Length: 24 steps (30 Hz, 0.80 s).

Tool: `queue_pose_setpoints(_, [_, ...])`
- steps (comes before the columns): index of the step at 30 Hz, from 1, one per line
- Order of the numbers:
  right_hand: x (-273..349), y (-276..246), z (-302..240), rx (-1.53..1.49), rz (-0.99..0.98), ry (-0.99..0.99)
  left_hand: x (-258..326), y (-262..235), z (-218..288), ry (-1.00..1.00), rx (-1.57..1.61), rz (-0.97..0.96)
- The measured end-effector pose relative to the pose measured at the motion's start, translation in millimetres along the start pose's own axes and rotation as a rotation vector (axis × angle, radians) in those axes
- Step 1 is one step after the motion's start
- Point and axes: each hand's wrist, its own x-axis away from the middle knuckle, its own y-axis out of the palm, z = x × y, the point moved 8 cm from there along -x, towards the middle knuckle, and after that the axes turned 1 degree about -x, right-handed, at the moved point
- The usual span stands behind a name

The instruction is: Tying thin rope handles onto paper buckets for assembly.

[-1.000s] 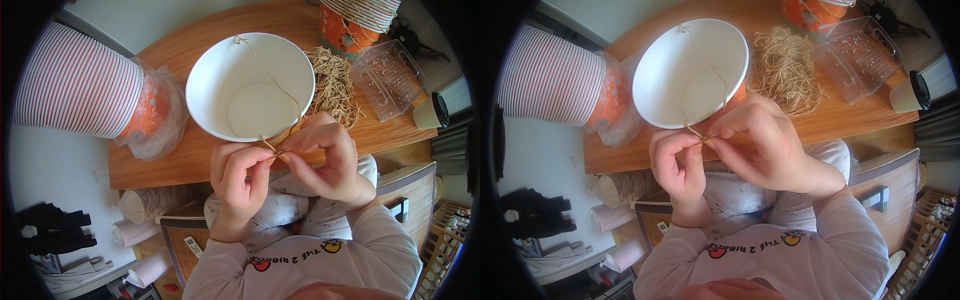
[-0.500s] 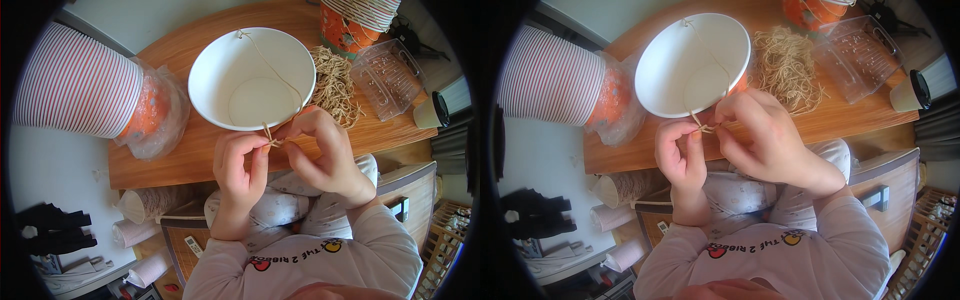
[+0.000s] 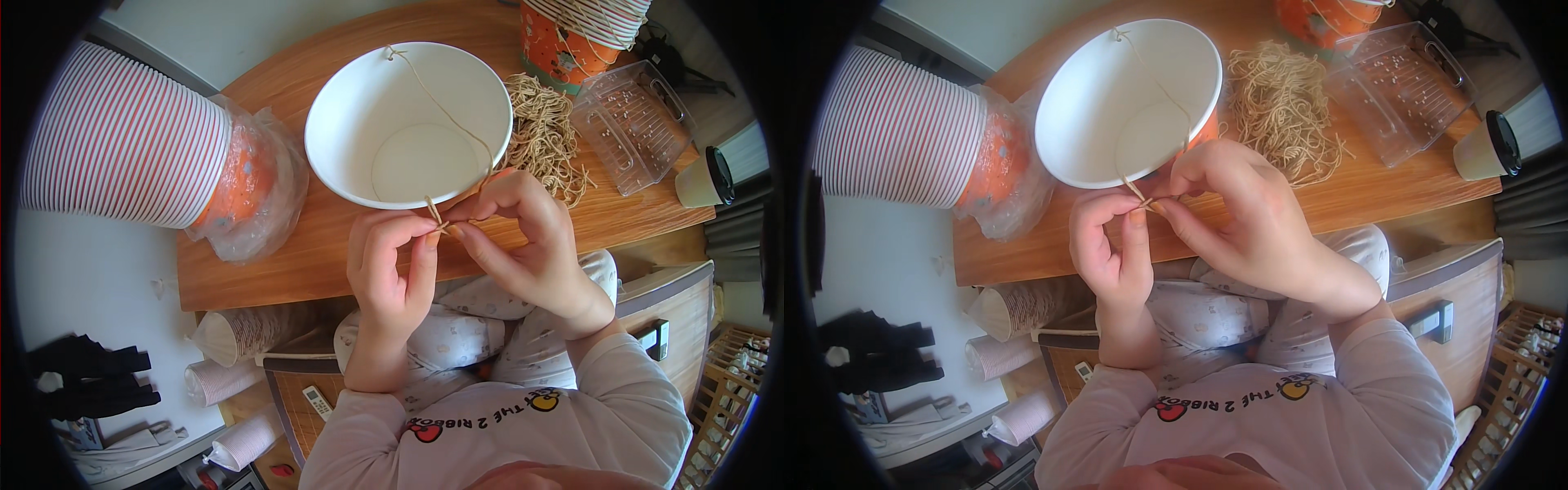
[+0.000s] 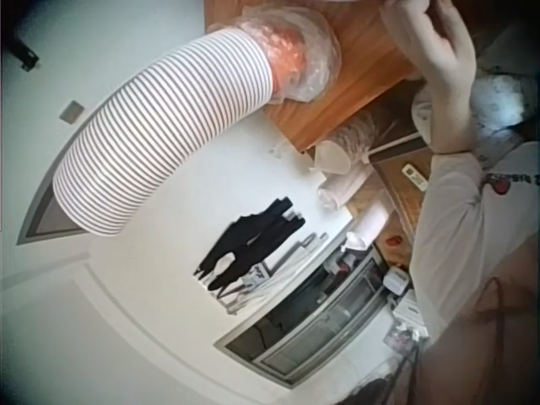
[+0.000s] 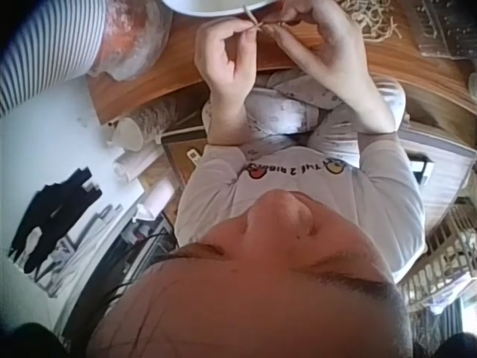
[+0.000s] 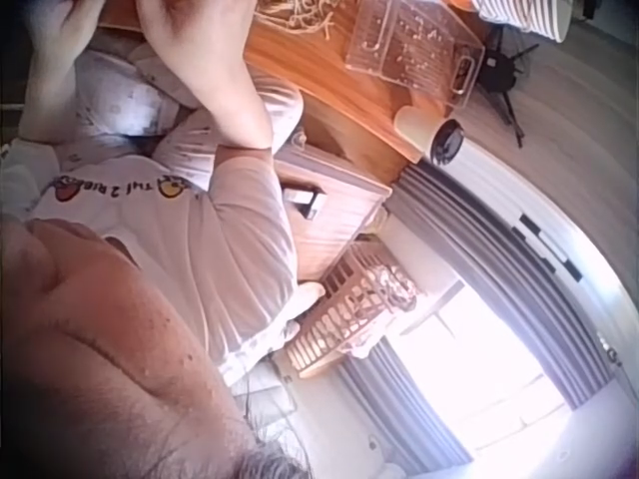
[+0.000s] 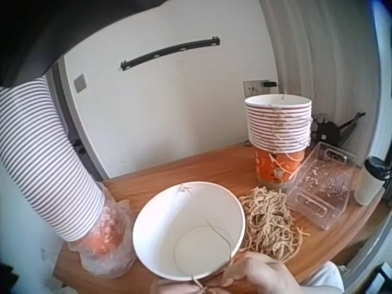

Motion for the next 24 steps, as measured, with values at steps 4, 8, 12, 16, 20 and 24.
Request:
queue_pose_setpoints(4, [-2,1,0,0.056,0.005,-0.001,-1,2,-5,-0.007,0.017,0.001])
queue_pose_setpoints(8, [-3,1,-1,0.151,0.009,-0.008,-2,1,-9,-0.007,0.025,0.008])
queue_pose_setpoints(12, [-2,0,2,0.147,0.021,0.014,-2,3,-11,0.024,-0.02,0.007])
queue_pose_setpoints(16, [-3,1,3,0.152,0.005,0.017,7,5,-25,-0.2,0.116,-0.001])
queue_pose_setpoints(20, [-4,3,0,0.168,-0.008,0.004,12,3,-33,-0.308,0.307,0.059])
queue_pose_setpoints(24, [-2,5,1,0.179,-0.015,-0.012,15,11,-34,-0.466,0.58,0.073])
